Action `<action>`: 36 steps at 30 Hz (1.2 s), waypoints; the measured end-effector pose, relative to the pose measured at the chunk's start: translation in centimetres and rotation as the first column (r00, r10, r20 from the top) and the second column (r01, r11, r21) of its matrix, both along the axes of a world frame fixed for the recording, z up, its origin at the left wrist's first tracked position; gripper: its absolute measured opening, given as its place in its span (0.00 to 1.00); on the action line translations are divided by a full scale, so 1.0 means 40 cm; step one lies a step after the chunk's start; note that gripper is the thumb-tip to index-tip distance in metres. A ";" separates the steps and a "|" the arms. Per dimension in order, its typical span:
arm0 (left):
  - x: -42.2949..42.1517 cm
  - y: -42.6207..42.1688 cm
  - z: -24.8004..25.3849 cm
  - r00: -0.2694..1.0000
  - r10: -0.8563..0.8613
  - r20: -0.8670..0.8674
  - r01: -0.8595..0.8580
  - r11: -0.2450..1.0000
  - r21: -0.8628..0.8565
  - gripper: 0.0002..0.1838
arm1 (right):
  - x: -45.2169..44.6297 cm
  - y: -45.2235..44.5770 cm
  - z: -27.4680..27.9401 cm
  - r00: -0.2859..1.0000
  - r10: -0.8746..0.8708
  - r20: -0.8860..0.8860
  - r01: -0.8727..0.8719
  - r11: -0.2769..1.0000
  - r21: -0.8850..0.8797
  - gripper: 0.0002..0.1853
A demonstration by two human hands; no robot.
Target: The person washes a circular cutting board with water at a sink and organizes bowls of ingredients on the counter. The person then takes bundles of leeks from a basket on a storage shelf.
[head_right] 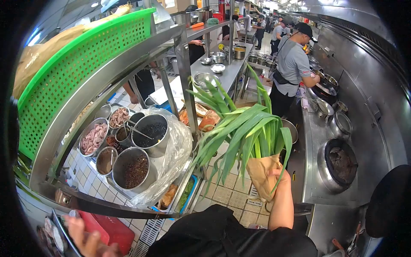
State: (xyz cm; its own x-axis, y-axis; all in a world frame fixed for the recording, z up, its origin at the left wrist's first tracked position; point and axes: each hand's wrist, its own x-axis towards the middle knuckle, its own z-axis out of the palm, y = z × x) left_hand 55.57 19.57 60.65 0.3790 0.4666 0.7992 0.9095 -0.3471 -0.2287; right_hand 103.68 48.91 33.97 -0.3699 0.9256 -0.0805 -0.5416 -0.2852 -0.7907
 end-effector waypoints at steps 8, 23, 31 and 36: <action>0.100 0.080 -0.235 0.722 -0.209 0.660 0.301 0.953 -0.028 0.20 | 0.026 0.029 -0.112 0.983 -0.147 0.109 0.157 0.984 -0.089 0.40; -0.017 0.075 -0.176 0.602 -0.120 0.789 0.749 0.428 -0.506 0.20 | 0.014 -0.066 -0.193 0.938 -0.338 0.078 0.346 0.930 -0.123 0.34; -0.178 -0.056 -0.212 0.617 0.006 0.787 0.774 0.177 -0.608 0.19 | -0.193 -0.241 -0.099 0.853 -0.436 -0.285 0.455 0.890 0.000 0.31; -0.286 -0.095 -0.275 0.735 0.034 0.677 0.672 0.093 -0.734 0.21 | -0.298 -0.356 -0.117 0.769 -0.470 -0.434 0.501 0.864 -0.046 0.33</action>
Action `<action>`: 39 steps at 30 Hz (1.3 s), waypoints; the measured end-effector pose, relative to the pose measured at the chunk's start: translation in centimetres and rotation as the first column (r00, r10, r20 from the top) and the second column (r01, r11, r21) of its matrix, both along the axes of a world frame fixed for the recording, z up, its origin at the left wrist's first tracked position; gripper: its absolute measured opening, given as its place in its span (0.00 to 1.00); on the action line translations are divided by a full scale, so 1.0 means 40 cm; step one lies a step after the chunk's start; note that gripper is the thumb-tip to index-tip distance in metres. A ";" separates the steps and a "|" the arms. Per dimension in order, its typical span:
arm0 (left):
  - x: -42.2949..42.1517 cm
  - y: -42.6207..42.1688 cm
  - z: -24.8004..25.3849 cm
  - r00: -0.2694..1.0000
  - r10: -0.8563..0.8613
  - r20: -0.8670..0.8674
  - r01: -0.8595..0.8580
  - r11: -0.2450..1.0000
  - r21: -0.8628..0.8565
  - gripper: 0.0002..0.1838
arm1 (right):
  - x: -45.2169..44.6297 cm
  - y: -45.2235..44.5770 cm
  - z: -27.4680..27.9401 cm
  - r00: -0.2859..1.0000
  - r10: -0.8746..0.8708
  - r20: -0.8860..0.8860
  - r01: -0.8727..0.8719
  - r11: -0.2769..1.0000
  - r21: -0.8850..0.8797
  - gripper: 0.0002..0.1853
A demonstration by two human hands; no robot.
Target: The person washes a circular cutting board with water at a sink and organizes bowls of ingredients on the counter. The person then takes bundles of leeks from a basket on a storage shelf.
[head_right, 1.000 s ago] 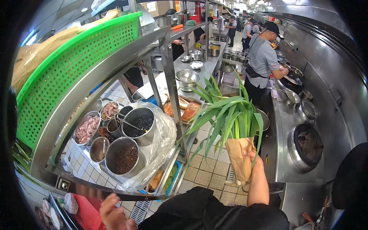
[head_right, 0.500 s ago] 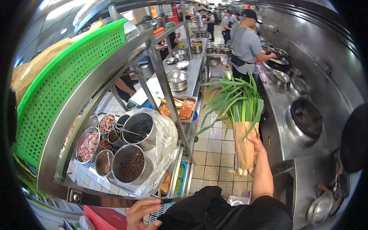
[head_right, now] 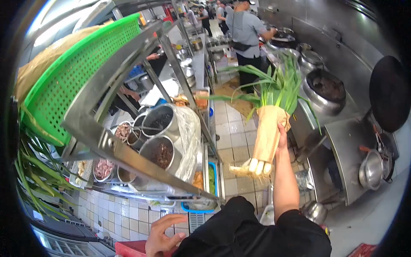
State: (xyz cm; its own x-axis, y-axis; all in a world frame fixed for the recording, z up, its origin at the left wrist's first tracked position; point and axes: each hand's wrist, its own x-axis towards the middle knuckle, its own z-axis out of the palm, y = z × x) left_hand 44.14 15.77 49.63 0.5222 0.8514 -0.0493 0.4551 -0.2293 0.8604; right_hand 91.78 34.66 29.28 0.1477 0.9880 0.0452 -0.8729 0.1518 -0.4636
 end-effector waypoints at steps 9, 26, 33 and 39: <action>-0.091 -0.098 -0.037 0.974 0.226 0.019 -0.226 0.963 0.147 0.25 | -0.096 -0.059 -0.011 0.999 0.000 -0.037 -0.003 0.998 -0.059 0.32; -0.327 -0.342 -0.033 0.943 0.324 -0.078 -0.305 0.933 0.190 0.24 | -0.481 -0.393 0.019 0.960 -0.265 -0.092 0.224 0.922 -0.315 0.36; -0.403 -0.509 -0.034 0.962 0.179 -0.204 -0.143 0.974 0.178 0.30 | -0.734 -0.632 -0.048 0.954 -0.297 -0.031 0.220 0.769 -0.600 0.34; -0.344 -0.514 -0.082 0.951 0.140 -0.276 -0.034 0.933 0.357 0.41 | -0.979 -0.791 -0.080 0.997 -0.077 -0.004 0.053 0.718 -0.694 0.35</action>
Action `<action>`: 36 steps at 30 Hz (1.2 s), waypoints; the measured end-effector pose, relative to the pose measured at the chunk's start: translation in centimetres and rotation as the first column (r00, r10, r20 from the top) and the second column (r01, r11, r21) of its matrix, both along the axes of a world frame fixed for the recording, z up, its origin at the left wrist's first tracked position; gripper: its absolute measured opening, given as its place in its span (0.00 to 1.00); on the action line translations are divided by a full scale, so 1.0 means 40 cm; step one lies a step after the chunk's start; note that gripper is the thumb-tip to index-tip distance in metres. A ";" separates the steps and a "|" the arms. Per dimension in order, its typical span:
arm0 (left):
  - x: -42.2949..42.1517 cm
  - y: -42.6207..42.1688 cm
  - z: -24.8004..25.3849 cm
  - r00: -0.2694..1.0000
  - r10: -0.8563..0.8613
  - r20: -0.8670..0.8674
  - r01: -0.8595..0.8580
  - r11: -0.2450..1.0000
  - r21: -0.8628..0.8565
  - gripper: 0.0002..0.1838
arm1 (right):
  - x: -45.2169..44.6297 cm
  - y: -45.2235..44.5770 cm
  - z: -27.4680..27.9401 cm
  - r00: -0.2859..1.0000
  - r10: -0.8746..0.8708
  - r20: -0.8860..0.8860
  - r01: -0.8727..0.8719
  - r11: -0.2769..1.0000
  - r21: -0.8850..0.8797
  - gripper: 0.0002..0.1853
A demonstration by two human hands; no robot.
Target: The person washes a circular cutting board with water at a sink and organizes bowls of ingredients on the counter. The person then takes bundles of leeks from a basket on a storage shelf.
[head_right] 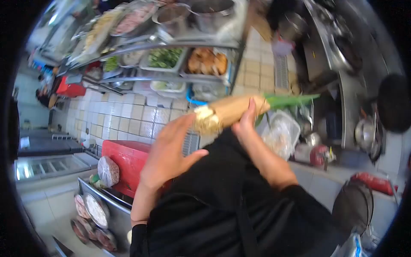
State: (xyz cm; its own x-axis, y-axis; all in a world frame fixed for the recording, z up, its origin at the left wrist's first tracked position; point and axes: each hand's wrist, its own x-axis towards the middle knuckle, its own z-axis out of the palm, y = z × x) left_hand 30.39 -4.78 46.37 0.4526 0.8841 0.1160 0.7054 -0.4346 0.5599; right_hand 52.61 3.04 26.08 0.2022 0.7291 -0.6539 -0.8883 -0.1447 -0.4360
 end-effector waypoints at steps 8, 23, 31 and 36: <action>-0.069 0.032 -0.145 0.855 0.172 -0.488 -0.324 0.914 -0.244 0.64 | -0.239 -0.046 0.014 0.947 0.319 -0.041 -0.313 0.944 0.105 0.36; -0.244 -0.200 -0.216 0.622 0.705 -0.342 -0.783 0.569 -0.251 0.35 | -0.478 -0.064 0.091 0.767 0.641 -0.002 -0.633 0.758 0.157 0.37; -0.238 -0.349 -0.282 0.466 0.806 -0.365 -0.881 0.384 -0.275 0.24 | -0.559 -0.126 0.075 0.468 0.872 0.141 -0.879 0.443 0.179 0.38; -0.246 -0.406 -0.249 0.414 0.873 -0.257 -0.853 0.274 -0.445 0.40 | -0.583 -0.160 0.115 0.327 0.920 0.217 -0.931 0.274 0.241 0.34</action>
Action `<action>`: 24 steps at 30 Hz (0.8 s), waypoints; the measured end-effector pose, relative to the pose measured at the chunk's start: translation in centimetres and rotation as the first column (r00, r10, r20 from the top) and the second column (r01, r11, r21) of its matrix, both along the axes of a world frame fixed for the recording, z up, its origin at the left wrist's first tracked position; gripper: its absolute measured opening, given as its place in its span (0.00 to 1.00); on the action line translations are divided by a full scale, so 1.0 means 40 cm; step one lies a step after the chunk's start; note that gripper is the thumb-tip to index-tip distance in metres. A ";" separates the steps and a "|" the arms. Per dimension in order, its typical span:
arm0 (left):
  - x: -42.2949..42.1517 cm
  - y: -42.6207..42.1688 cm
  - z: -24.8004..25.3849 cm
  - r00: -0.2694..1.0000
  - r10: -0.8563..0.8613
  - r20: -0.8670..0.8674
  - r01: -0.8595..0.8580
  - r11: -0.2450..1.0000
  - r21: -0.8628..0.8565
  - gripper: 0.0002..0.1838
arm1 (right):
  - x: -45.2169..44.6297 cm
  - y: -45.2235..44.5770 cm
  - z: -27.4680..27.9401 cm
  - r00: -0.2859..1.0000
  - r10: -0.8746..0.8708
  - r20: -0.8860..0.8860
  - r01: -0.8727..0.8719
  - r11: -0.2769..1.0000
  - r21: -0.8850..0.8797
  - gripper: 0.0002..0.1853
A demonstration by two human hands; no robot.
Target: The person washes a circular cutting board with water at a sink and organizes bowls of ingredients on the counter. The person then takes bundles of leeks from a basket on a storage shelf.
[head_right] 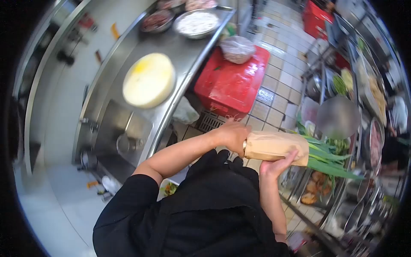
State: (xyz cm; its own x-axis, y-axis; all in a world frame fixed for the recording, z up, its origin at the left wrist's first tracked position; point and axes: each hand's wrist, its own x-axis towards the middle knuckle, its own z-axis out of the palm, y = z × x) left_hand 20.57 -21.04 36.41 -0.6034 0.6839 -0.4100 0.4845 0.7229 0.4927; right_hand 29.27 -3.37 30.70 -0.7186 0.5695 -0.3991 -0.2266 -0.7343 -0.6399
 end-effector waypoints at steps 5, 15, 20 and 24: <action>0.067 -0.086 0.003 0.951 0.271 0.146 -0.293 0.943 0.159 0.42 | -0.056 -0.067 0.064 0.992 0.120 -0.038 -0.115 0.987 0.113 0.34; 0.196 -0.210 0.104 0.587 0.808 -0.056 -0.804 0.590 0.077 0.39 | -0.242 -0.232 0.058 0.821 0.544 -0.172 -0.552 0.834 -0.001 0.37; 0.226 -0.317 0.101 0.475 0.868 -0.143 -0.878 0.479 -0.006 0.30 | -0.309 -0.394 0.094 0.755 0.636 -0.159 -0.648 0.761 -0.027 0.34; 0.222 -0.446 0.108 0.433 0.887 -0.157 -0.896 0.443 0.033 0.30 | -0.392 -0.538 0.058 0.703 0.694 -0.155 -0.704 0.710 -0.015 0.35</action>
State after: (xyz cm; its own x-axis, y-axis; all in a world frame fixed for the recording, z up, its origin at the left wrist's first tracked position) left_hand 29.46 -38.89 40.73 -0.9148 -0.2842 -0.2871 -0.3888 0.8127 0.4339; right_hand 13.61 -24.90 33.04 -0.9460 -0.1424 -0.2913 0.2940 -0.7555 -0.5855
